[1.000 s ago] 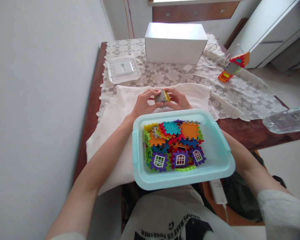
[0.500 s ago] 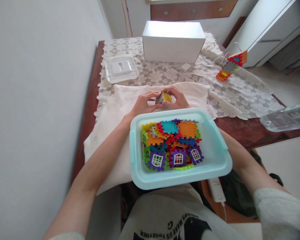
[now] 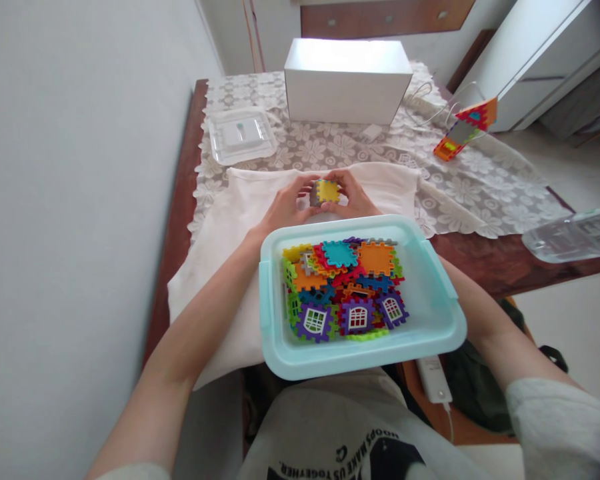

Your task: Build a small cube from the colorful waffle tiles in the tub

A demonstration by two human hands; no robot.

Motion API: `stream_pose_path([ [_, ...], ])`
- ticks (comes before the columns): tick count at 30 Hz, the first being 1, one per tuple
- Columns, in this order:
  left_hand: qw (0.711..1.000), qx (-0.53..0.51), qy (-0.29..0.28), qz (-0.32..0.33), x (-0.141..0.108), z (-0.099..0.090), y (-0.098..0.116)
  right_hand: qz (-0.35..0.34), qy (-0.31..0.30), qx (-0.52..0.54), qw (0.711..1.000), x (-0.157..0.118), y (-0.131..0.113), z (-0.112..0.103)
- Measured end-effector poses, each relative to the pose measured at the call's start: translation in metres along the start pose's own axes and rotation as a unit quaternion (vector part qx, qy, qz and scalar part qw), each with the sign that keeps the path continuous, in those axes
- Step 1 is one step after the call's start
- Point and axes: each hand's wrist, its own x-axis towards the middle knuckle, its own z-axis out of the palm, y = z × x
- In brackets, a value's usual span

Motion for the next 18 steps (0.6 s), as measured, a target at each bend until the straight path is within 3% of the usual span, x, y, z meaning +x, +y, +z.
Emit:
stream_pose_path([
  [4, 0.999, 0.037, -0.002, 0.038, -0.001, -0.001, 0.001, 0.005, -0.007, 0.006, 1.0, 0.001, 0.001, -0.002],
  [7, 0.998, 0.062, -0.007, 0.032, -0.002, -0.001, 0.001, 0.021, -0.009, 0.038, 0.999, 0.001, 0.001, -0.001],
  [12, 0.999, -0.015, 0.029, 0.003, -0.001, 0.001, -0.001, -0.001, 0.016, 0.055, 0.998, 0.006, 0.005, 0.0],
  [15, 0.998, -0.032, 0.057, -0.014, 0.001, 0.002, -0.004, -0.061, 0.111, 0.012, 0.992, 0.012, 0.008, -0.012],
  [18, 0.995, -0.062, 0.054, -0.056, 0.001, 0.001, -0.005, -0.105, 0.29, -0.065, 0.949, 0.02, 0.01, -0.05],
])
